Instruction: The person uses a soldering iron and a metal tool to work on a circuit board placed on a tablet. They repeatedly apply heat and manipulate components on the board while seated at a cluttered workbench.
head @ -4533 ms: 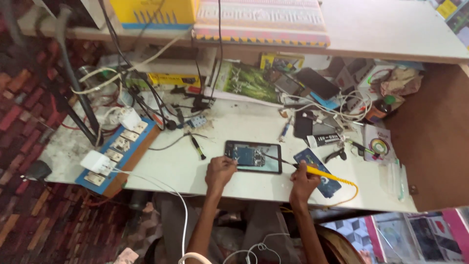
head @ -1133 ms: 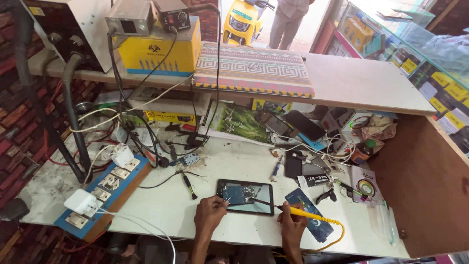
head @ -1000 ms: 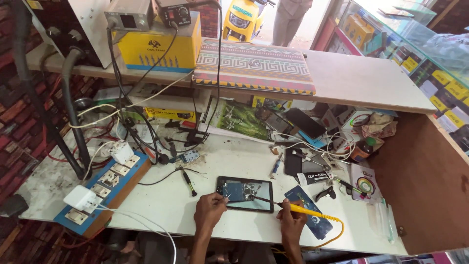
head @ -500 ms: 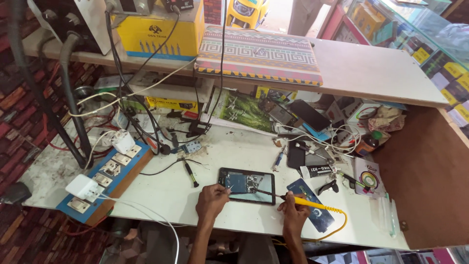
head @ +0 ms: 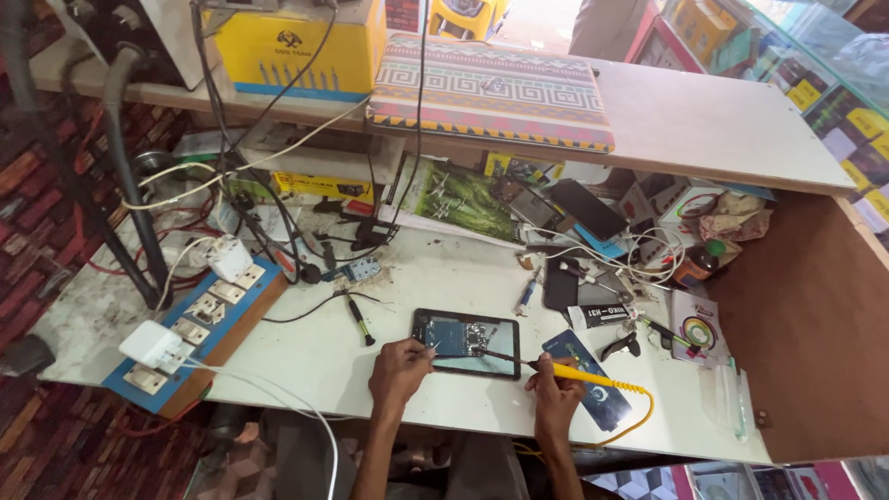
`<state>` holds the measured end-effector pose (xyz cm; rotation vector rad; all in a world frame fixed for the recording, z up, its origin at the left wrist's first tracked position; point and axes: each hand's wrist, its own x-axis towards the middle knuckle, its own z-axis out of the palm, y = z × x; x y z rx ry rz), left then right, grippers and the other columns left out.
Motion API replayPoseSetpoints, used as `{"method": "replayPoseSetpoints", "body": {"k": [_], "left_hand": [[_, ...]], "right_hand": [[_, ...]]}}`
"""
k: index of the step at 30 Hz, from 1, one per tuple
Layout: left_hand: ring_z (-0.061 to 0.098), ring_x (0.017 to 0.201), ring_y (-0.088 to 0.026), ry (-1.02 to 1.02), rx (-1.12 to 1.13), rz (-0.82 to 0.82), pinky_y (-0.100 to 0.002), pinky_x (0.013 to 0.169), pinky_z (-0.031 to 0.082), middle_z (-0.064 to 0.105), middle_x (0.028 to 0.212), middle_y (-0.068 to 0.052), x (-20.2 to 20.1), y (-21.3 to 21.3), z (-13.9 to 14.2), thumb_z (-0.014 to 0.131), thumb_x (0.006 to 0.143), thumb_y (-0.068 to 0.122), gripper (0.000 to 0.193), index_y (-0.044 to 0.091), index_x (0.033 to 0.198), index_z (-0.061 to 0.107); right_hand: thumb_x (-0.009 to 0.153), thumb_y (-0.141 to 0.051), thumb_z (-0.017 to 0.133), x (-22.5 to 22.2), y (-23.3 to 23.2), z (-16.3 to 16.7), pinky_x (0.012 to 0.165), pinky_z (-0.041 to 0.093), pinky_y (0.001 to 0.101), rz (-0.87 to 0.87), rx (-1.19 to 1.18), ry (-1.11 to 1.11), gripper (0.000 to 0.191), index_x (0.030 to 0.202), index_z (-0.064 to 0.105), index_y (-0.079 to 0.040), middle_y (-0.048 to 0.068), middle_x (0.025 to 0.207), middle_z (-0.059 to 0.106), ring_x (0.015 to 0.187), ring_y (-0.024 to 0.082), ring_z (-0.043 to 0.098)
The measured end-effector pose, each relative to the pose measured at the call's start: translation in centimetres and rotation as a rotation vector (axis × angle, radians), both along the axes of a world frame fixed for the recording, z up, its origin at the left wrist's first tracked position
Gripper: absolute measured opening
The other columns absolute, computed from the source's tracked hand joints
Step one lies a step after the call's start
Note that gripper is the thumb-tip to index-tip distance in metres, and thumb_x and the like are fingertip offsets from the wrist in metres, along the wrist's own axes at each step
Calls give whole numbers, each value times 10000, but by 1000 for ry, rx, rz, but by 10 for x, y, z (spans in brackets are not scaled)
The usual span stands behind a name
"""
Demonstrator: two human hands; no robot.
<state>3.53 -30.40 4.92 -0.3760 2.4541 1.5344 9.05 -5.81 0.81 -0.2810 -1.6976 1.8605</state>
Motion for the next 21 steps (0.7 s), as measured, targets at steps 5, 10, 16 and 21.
{"method": "replayPoseSetpoints", "body": {"k": [5, 10, 16, 21], "left_hand": [[729, 711, -167, 5, -12, 14, -337, 712, 534, 795, 734, 10, 1, 1, -2, 749, 836, 357, 241, 125, 853, 813], [742, 727, -177, 34, -27, 53, -346, 701, 550, 777, 780, 25, 2, 3, -3, 787, 794, 355, 239, 131, 871, 813], [738, 704, -188, -12, -40, 38, -354, 689, 546, 791, 735, 0, 4, 3, 6, 755, 830, 359, 234, 135, 863, 814], [735, 698, -197, 53, -12, 89, -350, 684, 546, 784, 754, -3, 8, 4, 12, 769, 811, 335, 218, 130, 871, 814]], "right_hand": [[1021, -168, 634, 0, 1, 0, 458, 336, 225, 17, 13, -21, 254, 797, 548, -83, 2, 574, 535, 492, 75, 504], [1024, -180, 625, 0, 2, 1, 456, 345, 226, 24, 2, -52, 258, 802, 532, -87, -14, 587, 501, 497, 77, 515], [1022, -183, 621, -1, 2, 1, 471, 378, 229, 35, -17, -53, 240, 819, 537, -87, -13, 609, 519, 511, 80, 523], [1027, -176, 624, -2, 1, 1, 473, 382, 234, 31, -11, -51, 242, 819, 548, -77, -8, 616, 531, 516, 83, 534]]}}
